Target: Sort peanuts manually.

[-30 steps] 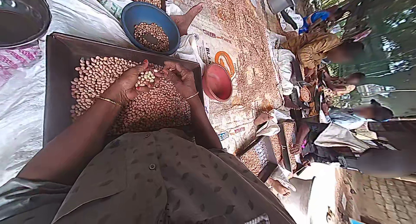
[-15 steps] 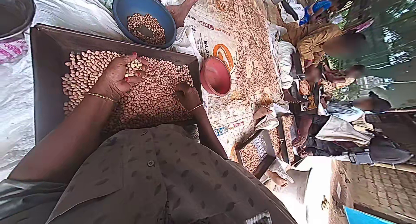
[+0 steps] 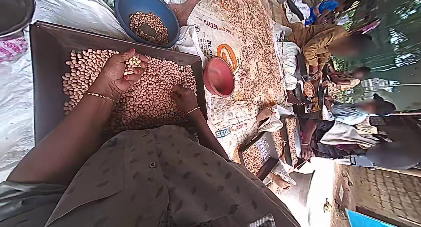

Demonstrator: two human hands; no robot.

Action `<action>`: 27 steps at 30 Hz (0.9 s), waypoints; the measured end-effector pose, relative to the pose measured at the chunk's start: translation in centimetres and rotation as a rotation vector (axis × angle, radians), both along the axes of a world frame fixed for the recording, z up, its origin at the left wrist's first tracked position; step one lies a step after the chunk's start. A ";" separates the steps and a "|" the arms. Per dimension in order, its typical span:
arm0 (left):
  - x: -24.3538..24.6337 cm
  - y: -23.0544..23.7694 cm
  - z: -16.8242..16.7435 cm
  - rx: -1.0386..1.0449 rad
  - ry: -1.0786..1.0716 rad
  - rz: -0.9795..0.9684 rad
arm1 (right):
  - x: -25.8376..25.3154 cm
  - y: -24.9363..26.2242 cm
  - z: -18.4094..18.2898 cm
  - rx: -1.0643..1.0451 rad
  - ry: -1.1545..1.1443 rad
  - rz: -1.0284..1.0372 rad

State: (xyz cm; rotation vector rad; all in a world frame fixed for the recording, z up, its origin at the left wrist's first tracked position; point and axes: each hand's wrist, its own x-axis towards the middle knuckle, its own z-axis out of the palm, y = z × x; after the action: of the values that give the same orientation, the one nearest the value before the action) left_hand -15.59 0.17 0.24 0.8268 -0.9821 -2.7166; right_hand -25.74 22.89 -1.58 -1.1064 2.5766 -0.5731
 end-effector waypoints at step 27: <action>0.2 -0.4 -0.2 -0.037 0.030 0.029 | 0.5 -0.3 0.1 0.094 0.067 -0.164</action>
State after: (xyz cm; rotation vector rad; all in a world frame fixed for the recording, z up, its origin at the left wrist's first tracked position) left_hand -15.40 -0.20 0.07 0.7860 -1.0027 -2.6699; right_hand -25.29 22.62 -1.45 -0.9047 2.7393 -0.4525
